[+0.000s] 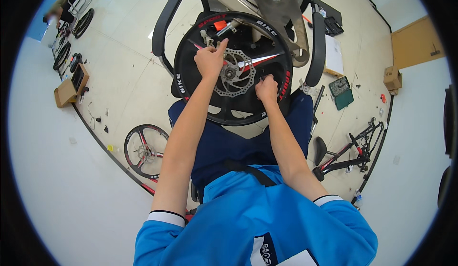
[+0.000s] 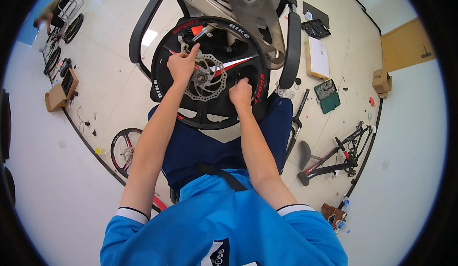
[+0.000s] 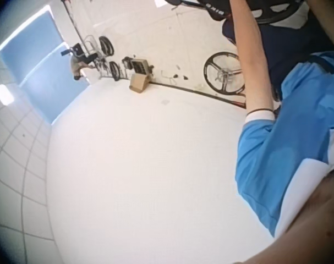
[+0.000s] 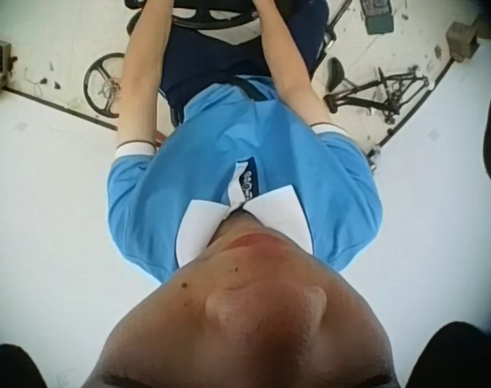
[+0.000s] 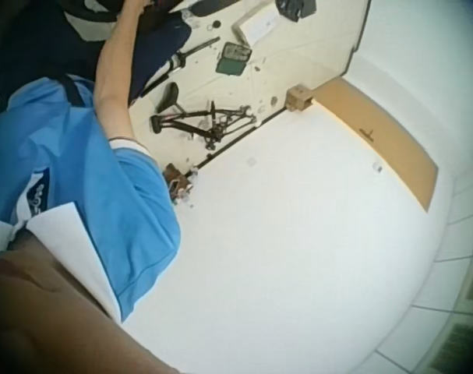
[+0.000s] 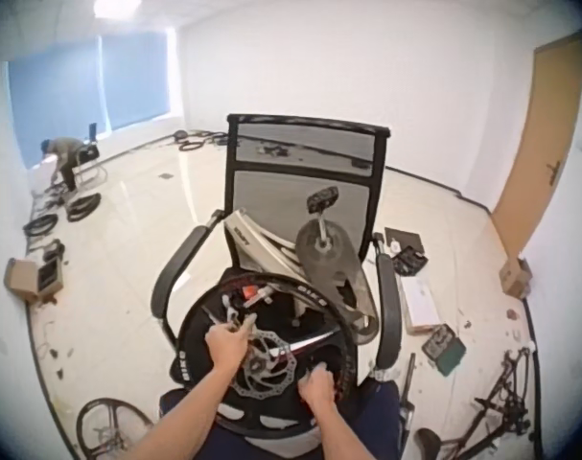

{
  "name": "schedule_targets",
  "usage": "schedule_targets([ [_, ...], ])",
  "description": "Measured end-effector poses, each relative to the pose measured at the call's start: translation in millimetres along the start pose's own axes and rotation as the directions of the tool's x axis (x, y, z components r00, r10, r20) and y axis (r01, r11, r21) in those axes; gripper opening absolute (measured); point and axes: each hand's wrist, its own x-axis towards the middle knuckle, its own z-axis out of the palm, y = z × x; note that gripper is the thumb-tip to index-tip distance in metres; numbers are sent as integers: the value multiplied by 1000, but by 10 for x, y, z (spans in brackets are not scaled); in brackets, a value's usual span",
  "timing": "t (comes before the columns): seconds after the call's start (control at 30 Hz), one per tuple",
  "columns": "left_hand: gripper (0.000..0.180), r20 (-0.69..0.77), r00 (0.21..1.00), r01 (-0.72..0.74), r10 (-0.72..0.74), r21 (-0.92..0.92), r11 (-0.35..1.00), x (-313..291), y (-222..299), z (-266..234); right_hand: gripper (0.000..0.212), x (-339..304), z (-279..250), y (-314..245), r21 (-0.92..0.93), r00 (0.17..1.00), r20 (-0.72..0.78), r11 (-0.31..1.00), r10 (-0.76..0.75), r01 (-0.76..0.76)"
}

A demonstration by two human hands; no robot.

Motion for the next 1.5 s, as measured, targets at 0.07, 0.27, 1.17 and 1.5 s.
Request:
schedule_targets([
  [0.07, 66, 5, 1000, 11, -11, -5, 1000, -29, -17, -12, 27, -37, 24, 21, -17, 999, -40, 999, -29, 28],
  [0.27, 56, -78, 997, 17, -28, -134, 991, 18, -137, -30, 29, -30, -67, 11, 153, 994, -76, 984, -77, 88],
  [1.17, 14, -102, 926, -376, 362, -307, 874, -1334, -174, -268, 31, -975, -638, -29, 725, 773, 628, 429, -90, -539],
  [1.5, 17, -182, 883, -465, 433, -211, 860, -1165, -298, 34, 28, -1123, -695, 297, 688, 749, 658, 464, -77, -557],
])
